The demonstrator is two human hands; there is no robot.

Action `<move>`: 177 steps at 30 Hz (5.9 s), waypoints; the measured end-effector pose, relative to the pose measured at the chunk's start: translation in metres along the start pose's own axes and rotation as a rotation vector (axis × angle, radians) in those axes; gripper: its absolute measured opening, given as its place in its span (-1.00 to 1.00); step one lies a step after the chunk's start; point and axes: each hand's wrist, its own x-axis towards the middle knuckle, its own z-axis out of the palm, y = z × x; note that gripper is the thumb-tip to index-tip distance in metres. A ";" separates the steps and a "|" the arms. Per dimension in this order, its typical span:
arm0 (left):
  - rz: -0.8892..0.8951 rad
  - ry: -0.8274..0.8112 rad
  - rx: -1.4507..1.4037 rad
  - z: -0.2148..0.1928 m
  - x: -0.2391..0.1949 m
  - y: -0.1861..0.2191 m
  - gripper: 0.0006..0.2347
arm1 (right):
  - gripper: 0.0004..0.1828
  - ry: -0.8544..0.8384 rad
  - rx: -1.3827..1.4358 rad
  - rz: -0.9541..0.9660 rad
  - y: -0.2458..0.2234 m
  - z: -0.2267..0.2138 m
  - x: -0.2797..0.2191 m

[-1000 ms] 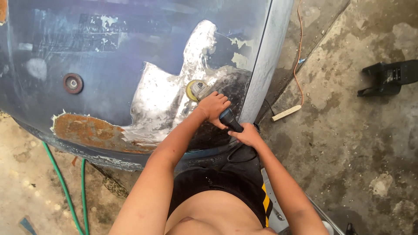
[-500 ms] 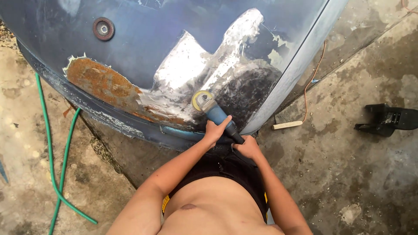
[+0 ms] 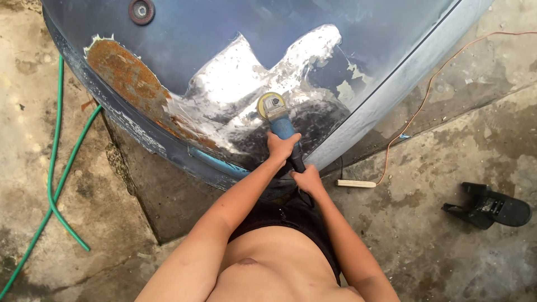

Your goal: The person uses an angle grinder to remove paint and rust from the side panel of a blue car. They move the tool across the surface, generating sparks as they strip the material down to the bare metal.

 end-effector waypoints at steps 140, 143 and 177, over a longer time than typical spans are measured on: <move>-0.059 0.430 0.109 0.063 0.033 -0.002 0.12 | -0.89 -0.348 0.056 -0.135 0.018 -0.065 0.052; -0.069 0.422 0.133 0.062 0.035 -0.004 0.15 | -0.85 -0.312 0.046 -0.127 0.011 -0.069 0.037; -0.047 0.414 0.247 0.051 0.030 0.004 0.13 | -0.83 -0.275 0.093 -0.076 0.002 -0.055 0.025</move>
